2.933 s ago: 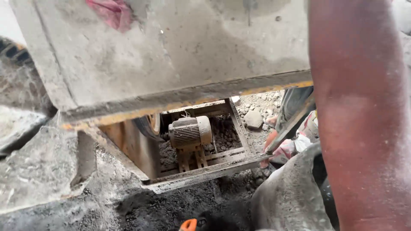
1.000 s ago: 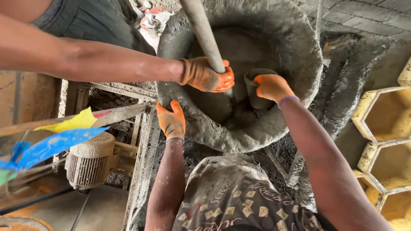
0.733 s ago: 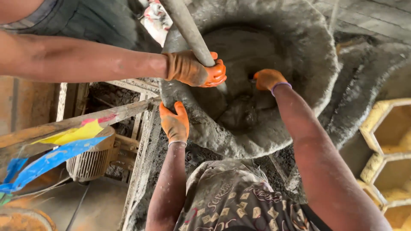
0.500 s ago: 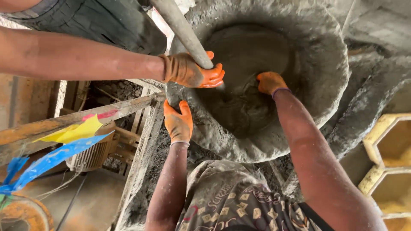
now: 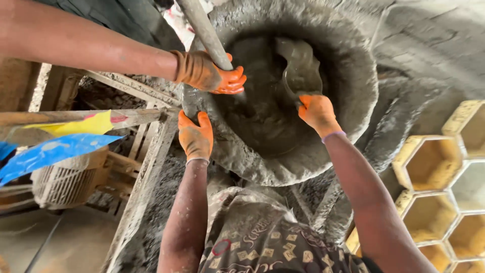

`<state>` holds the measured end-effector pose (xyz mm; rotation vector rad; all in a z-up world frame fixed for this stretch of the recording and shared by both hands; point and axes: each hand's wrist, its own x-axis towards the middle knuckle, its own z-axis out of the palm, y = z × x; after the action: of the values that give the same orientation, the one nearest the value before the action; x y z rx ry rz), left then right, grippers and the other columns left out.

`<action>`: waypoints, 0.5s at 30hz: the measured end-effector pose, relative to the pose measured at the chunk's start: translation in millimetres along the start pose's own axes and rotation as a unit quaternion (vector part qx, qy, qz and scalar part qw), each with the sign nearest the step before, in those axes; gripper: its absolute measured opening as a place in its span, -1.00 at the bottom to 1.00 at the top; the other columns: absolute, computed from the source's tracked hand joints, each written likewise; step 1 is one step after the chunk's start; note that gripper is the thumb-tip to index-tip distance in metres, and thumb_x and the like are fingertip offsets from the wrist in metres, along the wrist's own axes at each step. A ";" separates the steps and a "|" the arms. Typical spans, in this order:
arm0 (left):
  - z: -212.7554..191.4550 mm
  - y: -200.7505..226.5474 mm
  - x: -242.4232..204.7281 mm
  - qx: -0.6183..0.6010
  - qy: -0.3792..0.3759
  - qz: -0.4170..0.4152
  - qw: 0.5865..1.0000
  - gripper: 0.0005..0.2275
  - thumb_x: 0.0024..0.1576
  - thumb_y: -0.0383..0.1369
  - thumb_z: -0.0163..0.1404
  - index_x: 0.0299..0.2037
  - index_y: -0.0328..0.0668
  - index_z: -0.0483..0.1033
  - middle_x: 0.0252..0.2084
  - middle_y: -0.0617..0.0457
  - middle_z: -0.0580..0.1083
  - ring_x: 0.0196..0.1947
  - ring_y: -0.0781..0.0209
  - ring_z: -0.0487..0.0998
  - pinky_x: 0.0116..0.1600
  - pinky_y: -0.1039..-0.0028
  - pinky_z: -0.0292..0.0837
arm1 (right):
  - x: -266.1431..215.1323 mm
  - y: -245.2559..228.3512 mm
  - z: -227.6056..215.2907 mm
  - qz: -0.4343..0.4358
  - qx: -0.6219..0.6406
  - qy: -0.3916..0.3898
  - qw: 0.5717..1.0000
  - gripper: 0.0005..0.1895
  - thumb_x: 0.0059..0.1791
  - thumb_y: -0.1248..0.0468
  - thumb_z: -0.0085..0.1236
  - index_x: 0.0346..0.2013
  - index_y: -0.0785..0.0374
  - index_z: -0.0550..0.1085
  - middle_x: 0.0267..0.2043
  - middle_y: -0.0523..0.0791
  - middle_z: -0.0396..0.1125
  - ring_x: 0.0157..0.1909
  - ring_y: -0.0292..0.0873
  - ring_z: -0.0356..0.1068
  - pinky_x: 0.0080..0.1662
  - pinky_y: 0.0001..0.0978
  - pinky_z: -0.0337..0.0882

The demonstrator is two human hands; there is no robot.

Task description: Arrange hexagonal molds and fill them with concrete mixture using a small bucket.

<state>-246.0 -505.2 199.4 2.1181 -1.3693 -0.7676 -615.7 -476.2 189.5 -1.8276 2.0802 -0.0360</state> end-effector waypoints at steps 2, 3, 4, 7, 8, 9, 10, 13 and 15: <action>1.5 -1.5 2.4 -0.008 0.002 0.006 1.000 -0.41 0.18 -0.16 0.07 0.28 -0.50 0.23 0.15 -0.48 0.41 0.08 -0.39 0.48 0.12 0.08 0.41 | -8.4 -2.7 -32.3 -0.037 -0.010 0.009 0.999 -0.77 0.00 0.11 0.16 -0.16 0.13 0.60 -0.26 0.04 0.48 -0.15 0.17 0.46 -0.08 0.01 0.44; 2.5 -3.9 1.1 -0.008 0.003 0.010 1.000 -0.40 0.18 -0.16 0.06 0.28 -0.52 0.22 0.15 -0.48 0.41 0.08 -0.39 0.48 0.12 0.08 0.41 | -15.6 -4.1 -47.2 -0.072 -0.012 0.013 0.997 -0.78 0.02 0.10 0.14 -0.15 0.10 0.61 -0.25 0.03 0.48 -0.15 0.17 0.46 -0.07 0.01 0.45; 5.8 -7.4 1.4 -0.015 -0.001 0.008 1.000 -0.40 0.18 -0.16 0.06 0.28 -0.52 0.22 0.15 -0.48 0.41 0.08 -0.39 0.48 0.12 0.08 0.41 | -20.6 -8.7 -65.6 -0.070 -0.020 0.011 0.997 -0.78 0.02 0.10 0.14 -0.15 0.10 0.61 -0.25 0.03 0.48 -0.15 0.17 0.46 -0.07 0.01 0.45; 10.3 -14.5 1.5 -0.024 0.013 0.029 0.999 -0.40 0.20 -0.16 0.07 0.28 -0.54 0.22 0.15 -0.49 0.42 0.10 -0.40 0.48 0.15 0.08 0.42 | -33.5 -33.1 -121.8 -0.140 -0.041 -0.011 0.989 -0.70 -0.03 0.07 0.17 -0.10 0.11 0.60 -0.25 0.07 0.48 -0.15 0.21 0.45 -0.11 0.05 0.43; 10.0 -12.9 1.2 -0.025 0.014 0.034 0.999 -0.40 0.20 -0.16 0.07 0.27 -0.54 0.22 0.14 -0.49 0.42 0.09 -0.41 0.48 0.14 0.07 0.42 | -38.0 -45.2 -142.5 -0.111 -0.059 -0.066 0.990 -0.64 -0.12 0.14 0.15 -0.06 0.08 0.61 -0.26 0.06 0.48 -0.15 0.20 0.46 -0.11 0.04 0.44; 9.1 -11.3 1.1 -0.026 0.014 0.038 0.999 -0.40 0.20 -0.16 0.06 0.27 -0.55 0.22 0.14 -0.50 0.42 0.08 -0.42 0.48 0.13 0.07 0.43 | -42.5 -58.3 -163.2 -0.081 -0.076 -0.120 0.986 -0.54 -0.21 0.20 0.14 -0.01 0.04 0.61 -0.27 0.04 0.49 -0.14 0.18 0.47 -0.12 0.02 0.44; 5.4 -6.4 3.0 -0.033 0.017 0.035 0.999 -0.40 0.20 -0.16 0.06 0.27 -0.55 0.22 0.14 -0.50 0.42 0.08 -0.42 0.48 0.13 0.07 0.43 | -44.8 -57.0 -172.1 -0.084 -0.084 -0.119 0.986 -0.54 -0.21 0.20 0.14 -0.01 0.04 0.61 -0.27 0.04 0.49 -0.14 0.18 0.47 -0.12 0.02 0.44; -1.6 -4.2 -1.5 -0.043 -0.003 0.007 0.999 -0.41 0.19 -0.14 0.05 0.27 -0.52 0.23 0.12 -0.47 0.43 0.05 -0.41 0.50 0.11 0.04 0.43 | -59.1 -64.9 -202.1 -0.059 -0.054 -0.138 0.987 -0.48 -0.22 0.19 0.15 0.03 0.16 0.55 -0.17 0.06 0.50 -0.13 0.13 0.51 -0.07 -0.07 0.48; 4.3 -6.8 1.7 -0.043 -0.002 0.006 0.999 -0.39 0.19 -0.12 0.06 0.28 -0.51 0.23 0.11 -0.47 0.43 0.03 -0.41 0.50 0.10 0.02 0.43 | -64.0 -85.2 -230.8 -0.051 -0.166 -0.165 0.971 -0.44 -0.23 0.19 0.19 0.09 0.11 0.55 -0.13 0.07 0.50 -0.08 0.15 0.49 -0.01 -0.03 0.44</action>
<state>-244.0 -504.7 191.4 2.0417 -1.3264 -0.8112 -595.6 -479.1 442.9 -1.9656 1.8389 0.5830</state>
